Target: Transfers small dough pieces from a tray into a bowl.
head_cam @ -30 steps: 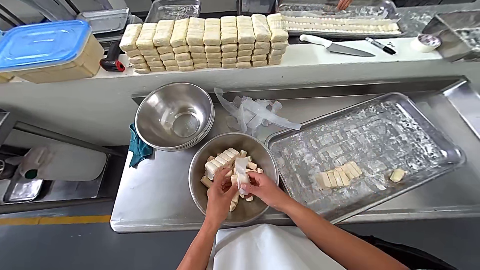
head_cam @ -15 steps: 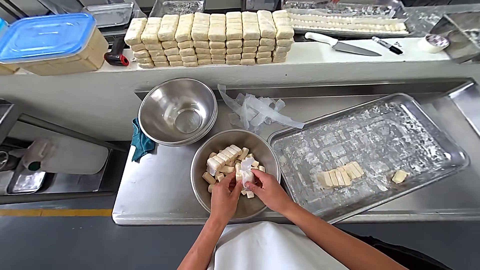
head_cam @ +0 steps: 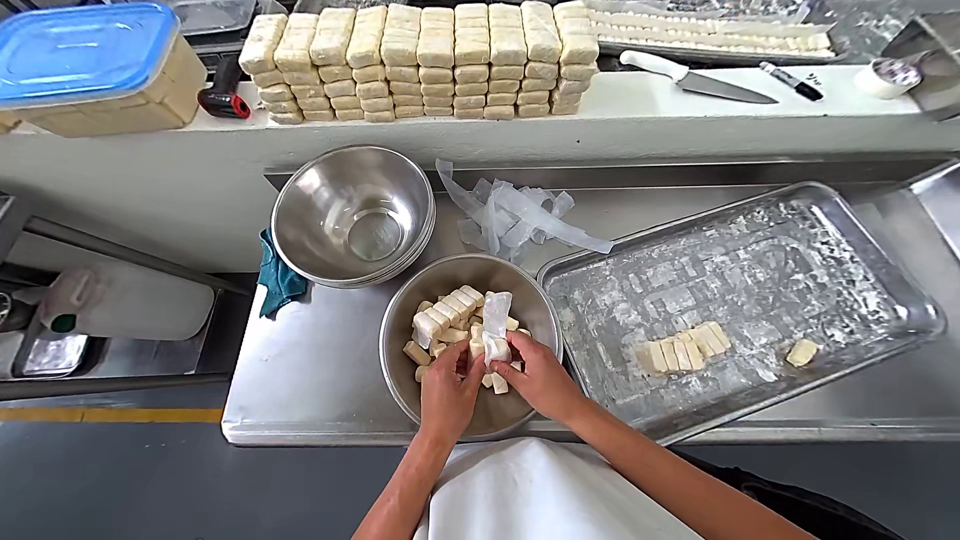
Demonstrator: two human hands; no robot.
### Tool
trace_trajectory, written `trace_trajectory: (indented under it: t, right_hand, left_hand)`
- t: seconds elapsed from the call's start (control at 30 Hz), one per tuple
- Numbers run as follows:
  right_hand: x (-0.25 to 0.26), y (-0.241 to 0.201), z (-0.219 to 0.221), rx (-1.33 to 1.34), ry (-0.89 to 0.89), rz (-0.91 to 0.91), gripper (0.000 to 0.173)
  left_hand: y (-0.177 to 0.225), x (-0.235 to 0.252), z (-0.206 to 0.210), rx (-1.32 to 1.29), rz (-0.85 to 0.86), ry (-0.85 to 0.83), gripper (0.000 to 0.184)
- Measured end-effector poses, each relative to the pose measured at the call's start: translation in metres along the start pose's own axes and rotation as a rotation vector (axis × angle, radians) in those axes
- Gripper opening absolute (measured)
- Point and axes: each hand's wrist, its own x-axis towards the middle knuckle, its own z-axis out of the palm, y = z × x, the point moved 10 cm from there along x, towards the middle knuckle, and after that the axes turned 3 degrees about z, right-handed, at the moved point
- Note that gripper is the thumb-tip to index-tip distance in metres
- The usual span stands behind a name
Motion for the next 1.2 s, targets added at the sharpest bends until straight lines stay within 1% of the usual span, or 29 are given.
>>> trace_trajectory:
  t: [0.07,0.1,0.13,0.2,0.27,0.33,0.37,0.4,0.43,0.5,0.53,0.57,0.6,0.63,0.67,0.73,0.77,0.83,0.9,0.93,0.97,1.0,1.03,1.07,1.1,1.13,1.17,1.2]
  right_hand:
    - [0.002,-0.004,0.0,0.124,-0.109,0.021,0.044]
    - [0.002,-0.009,-0.003,0.176,-0.13,0.003,0.041]
    - [0.001,-0.015,-0.006,0.21,-0.11,-0.042,0.032]
    - [0.0,-0.028,-0.02,0.216,0.018,-0.178,0.014]
    - [-0.001,-0.043,-0.039,0.211,0.128,-0.295,0.009]
    - [0.001,-0.062,-0.062,0.248,0.174,-0.341,0.008]
    - [0.005,-0.074,-0.077,0.242,0.202,-0.347,0.008]
    - [0.013,-0.085,-0.095,0.214,0.247,-0.346,0.008]
    - [0.025,-0.095,-0.115,0.181,0.306,-0.348,0.01]
    - [0.063,-0.108,-0.155,0.13,0.408,-0.375,0.017]
    - [0.087,-0.11,-0.171,0.078,0.443,-0.392,0.024]
    - [0.115,-0.106,-0.183,-0.029,0.452,-0.384,0.033]
    - [0.144,-0.096,-0.188,-0.199,0.412,-0.312,0.046]
    - [0.169,-0.078,-0.188,-0.408,0.336,-0.182,0.057]
    - [0.186,-0.056,-0.188,-0.594,0.266,-0.044,0.061]
    - [0.194,-0.021,-0.193,-0.822,0.181,0.179,0.052]
    - [0.191,-0.017,-0.196,-0.895,0.158,0.243,0.05]
    - [0.183,-0.024,-0.201,-0.96,0.182,0.233,0.04]
    - [0.176,-0.03,-0.206,-0.901,0.264,0.122,0.025]
    - [0.173,-0.031,-0.21,-0.841,0.305,0.067,0.031]
    - [0.171,-0.03,-0.216,-0.792,0.338,0.033,0.044]
    - [0.168,-0.028,-0.223,-0.731,0.371,0.008,0.051]
    - [0.164,-0.031,-0.228,-0.654,0.402,-0.032,0.048]
    - [0.157,-0.037,-0.23,-0.558,0.422,-0.078,0.04]
    - [0.148,-0.047,-0.224,-0.45,0.413,-0.122,0.034]
    - [0.137,-0.056,-0.209,-0.325,0.367,-0.161,0.031]
    - [0.123,-0.064,-0.185,-0.196,0.283,-0.193,0.031]
    - [0.109,-0.067,-0.154,-0.084,0.166,-0.204,0.034]
  left_hand:
    - [0.005,0.0,-0.003,0.056,0.028,0.001,0.03]
    - [0.007,0.001,-0.003,0.09,0.036,-0.006,0.031]
    - [0.008,0.001,-0.003,0.13,0.034,-0.026,0.03]
    - [0.006,0.001,0.001,0.238,0.003,-0.109,0.032]
    - [-0.001,0.0,0.013,0.387,-0.075,-0.299,0.037]
    - [-0.015,-0.009,0.024,0.5,-0.18,-0.518,0.043]
    - [-0.017,-0.013,0.024,0.501,-0.212,-0.567,0.044]
    - [-0.016,-0.013,0.019,0.474,-0.221,-0.555,0.044]
    - [-0.013,-0.01,0.009,0.436,-0.2,-0.487,0.041]
    - [0.001,0.007,-0.016,0.386,-0.071,-0.275,0.037]
    - [0.004,0.018,-0.025,0.387,-0.008,-0.201,0.038]
    - [0.005,0.031,-0.031,0.404,0.037,-0.17,0.043]
    - [0.001,0.043,-0.033,0.443,0.055,-0.176,0.05]
    - [-0.008,0.053,-0.03,0.499,0.043,-0.219,0.057]
    - [-0.019,0.061,-0.025,0.555,0.024,-0.278,0.062]
    - [-0.038,0.069,-0.016,0.643,0.009,-0.369,0.059]
    - [-0.043,0.072,-0.015,0.659,0.01,-0.381,0.056]
    - [-0.043,0.073,-0.02,0.628,0.039,-0.347,0.047]
    - [-0.036,0.071,-0.031,0.57,0.046,-0.301,0.04]
    - [-0.029,0.07,-0.038,0.534,0.042,-0.278,0.038]
    - [-0.022,0.069,-0.045,0.485,0.033,-0.254,0.038]
    - [-0.014,0.068,-0.053,0.425,0.034,-0.208,0.037]
    - [-0.007,0.066,-0.061,0.346,0.021,-0.16,0.037]
    - [-0.003,0.063,-0.068,0.259,0.003,-0.117,0.037]
    - [-0.002,0.058,-0.073,0.168,-0.012,-0.085,0.036]
    - [-0.003,0.052,-0.077,0.071,-0.022,-0.059,0.034]
    - [-0.005,0.046,-0.078,-0.039,-0.04,-0.04,0.032]
    - [-0.007,0.04,-0.076,-0.161,-0.061,-0.021,0.03]
